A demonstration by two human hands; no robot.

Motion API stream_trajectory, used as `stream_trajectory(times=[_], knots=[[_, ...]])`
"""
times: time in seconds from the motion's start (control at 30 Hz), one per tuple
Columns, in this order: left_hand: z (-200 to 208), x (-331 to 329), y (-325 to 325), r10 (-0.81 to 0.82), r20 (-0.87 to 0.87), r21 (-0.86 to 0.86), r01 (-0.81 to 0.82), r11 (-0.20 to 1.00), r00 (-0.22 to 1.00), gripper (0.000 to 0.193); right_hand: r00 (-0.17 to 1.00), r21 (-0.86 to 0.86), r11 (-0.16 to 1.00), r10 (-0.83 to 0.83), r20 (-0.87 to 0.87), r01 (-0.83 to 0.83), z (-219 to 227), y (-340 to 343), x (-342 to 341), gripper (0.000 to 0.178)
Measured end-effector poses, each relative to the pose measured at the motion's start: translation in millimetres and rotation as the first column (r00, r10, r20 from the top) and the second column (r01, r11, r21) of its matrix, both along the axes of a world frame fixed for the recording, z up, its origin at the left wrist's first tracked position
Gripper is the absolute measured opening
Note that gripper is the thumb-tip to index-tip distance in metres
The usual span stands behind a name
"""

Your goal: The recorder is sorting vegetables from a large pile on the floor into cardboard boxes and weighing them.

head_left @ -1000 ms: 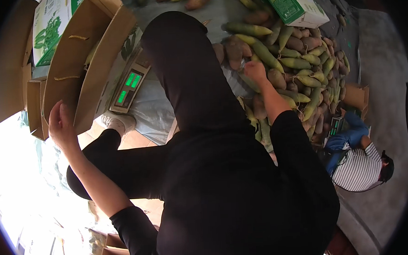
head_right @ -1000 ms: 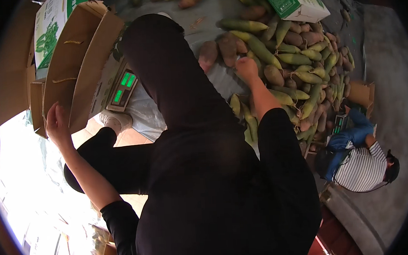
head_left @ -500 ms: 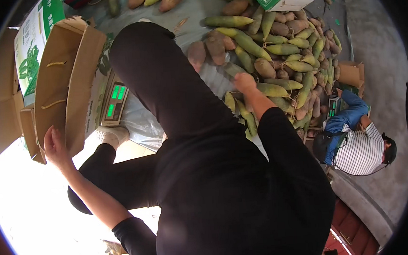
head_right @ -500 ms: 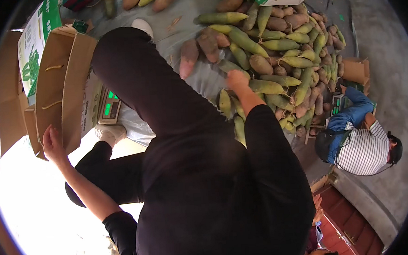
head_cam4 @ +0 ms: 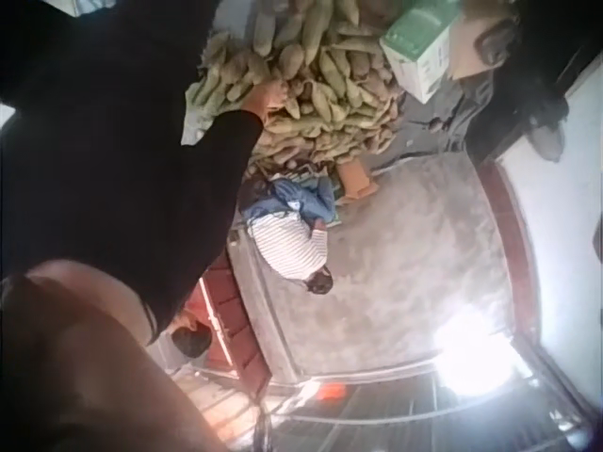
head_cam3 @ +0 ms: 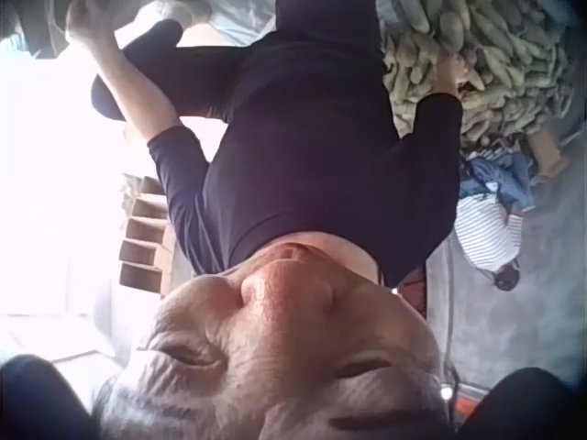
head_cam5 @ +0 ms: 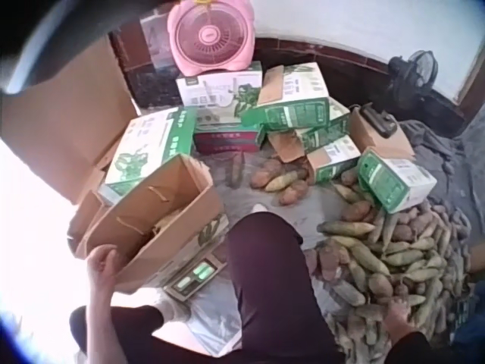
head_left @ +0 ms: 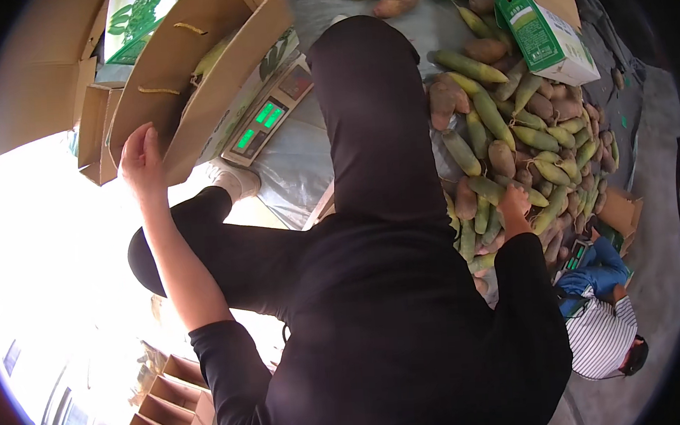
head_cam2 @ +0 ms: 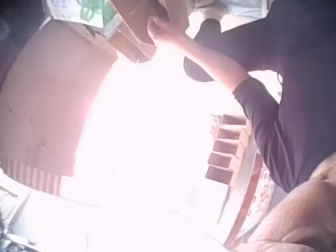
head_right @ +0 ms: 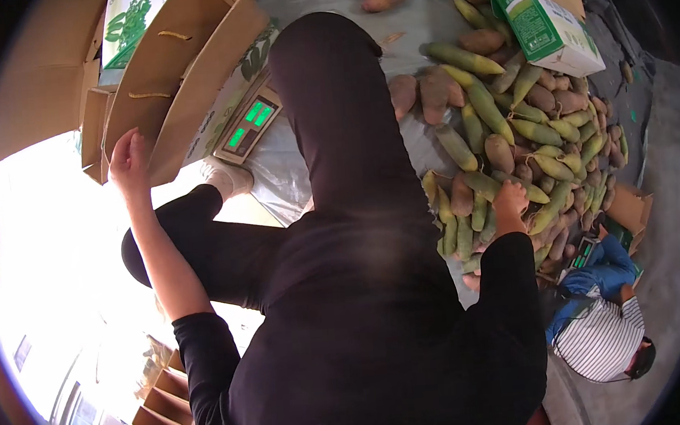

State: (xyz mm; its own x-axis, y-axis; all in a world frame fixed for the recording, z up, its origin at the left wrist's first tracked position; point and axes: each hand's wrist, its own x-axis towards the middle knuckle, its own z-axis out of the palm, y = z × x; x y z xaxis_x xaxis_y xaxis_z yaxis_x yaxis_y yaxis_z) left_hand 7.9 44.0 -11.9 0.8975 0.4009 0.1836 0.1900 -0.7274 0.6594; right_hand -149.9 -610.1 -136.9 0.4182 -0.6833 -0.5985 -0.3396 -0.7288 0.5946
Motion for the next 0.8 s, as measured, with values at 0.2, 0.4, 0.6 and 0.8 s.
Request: stream_trajectory(times=[0.2,0.4,0.6,0.8], knots=[[16.6,3.1,-14.8,0.043,-0.057,0.151,-0.033,0.988,0.997,0.017,0.995,0.116,0.989,-0.099,0.015,0.097,-3.3,-10.7,2.1,0.069],[17.7,2.2,-11.5,-0.038,0.009,0.132,0.036,0.991,0.999,0.019,0.987,0.354,0.933,0.016,0.161,-0.073,21.3,7.0,62.4,0.059],[32.8,0.6,-21.7,-0.013,0.045,0.110,0.008,0.994,0.999,0.015,0.613,0.374,0.772,0.024,0.790,-0.513,80.7,47.0,168.7,0.055],[42.9,-4.9,-20.7,0.033,0.031,0.071,-0.035,0.997,0.999,0.016,0.233,0.217,0.384,-0.003,0.972,-0.898,192.1,183.3,280.6,0.049]])
